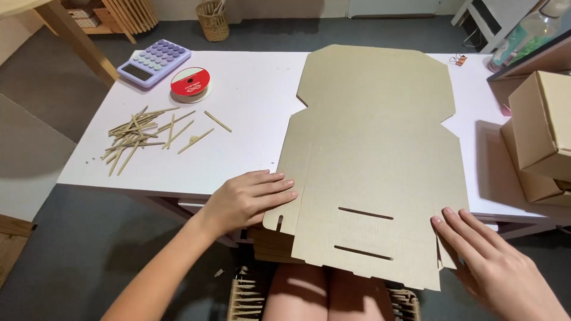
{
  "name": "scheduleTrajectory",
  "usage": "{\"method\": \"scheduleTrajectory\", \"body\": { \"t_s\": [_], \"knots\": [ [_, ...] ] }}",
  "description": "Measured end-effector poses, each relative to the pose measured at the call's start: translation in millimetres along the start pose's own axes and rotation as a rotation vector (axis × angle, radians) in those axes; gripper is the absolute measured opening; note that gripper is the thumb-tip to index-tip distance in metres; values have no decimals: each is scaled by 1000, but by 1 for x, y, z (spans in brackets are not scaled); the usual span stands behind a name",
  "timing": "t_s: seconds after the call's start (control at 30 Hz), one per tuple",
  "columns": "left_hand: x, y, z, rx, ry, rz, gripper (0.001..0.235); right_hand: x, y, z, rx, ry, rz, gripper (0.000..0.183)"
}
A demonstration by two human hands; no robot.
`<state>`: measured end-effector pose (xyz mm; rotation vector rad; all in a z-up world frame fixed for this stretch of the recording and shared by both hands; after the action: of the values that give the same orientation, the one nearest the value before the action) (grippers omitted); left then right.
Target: The person assembles flat cardboard boxes by folding along pre-scored lines and inserting tabs into slots to form rectangular containers. They complete one box, place it aside, then repeat the process with a second identical box. The workspace includes a white table with wooden sticks, a spool of twine, and a calculator.
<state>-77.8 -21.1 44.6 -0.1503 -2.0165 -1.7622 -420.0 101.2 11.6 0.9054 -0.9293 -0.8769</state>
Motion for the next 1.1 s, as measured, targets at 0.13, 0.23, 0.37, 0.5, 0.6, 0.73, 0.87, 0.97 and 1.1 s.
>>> {"method": "scheduleTrajectory", "body": {
  "t_s": [0.13,0.23,0.37,0.5,0.6,0.73,0.87,0.97,1.1],
  "knots": [
    [4,-5,-11,-189,-4,-142,59,2,-24,38,319,109,-181,76],
    [22,9,-17,-425,95,-122,23,11,-61,92,583,-198,-554,55],
    [7,-26,-44,-671,634,-246,58,40,-24,82,851,-670,-753,42],
    [17,-5,-9,-496,228,-136,37,30,43,15,512,-65,-14,119],
    [14,-5,4,-229,166,-136,61,13,77,-83,253,133,248,102],
    [16,1,6,-102,167,5,26,15,67,-119,143,283,267,37],
    [15,-2,10,-84,175,7,36,29,64,-89,324,264,95,46],
    [15,2,13,-79,169,50,16,49,33,-76,546,279,-389,93],
    [17,2,14,-79,156,39,38,64,24,-64,486,222,-669,41]
  ]
}}
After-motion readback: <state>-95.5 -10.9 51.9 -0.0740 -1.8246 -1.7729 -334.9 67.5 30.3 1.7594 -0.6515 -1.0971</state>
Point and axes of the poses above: each hand's wrist, its own x-axis towards the middle knuckle, its own y-axis out of the back of the hand, z = x × y, the point moved 9 cm from there along x, towards the middle knuckle, and after that the axes turned 5 degrees about -z, right-handed, at the moved point
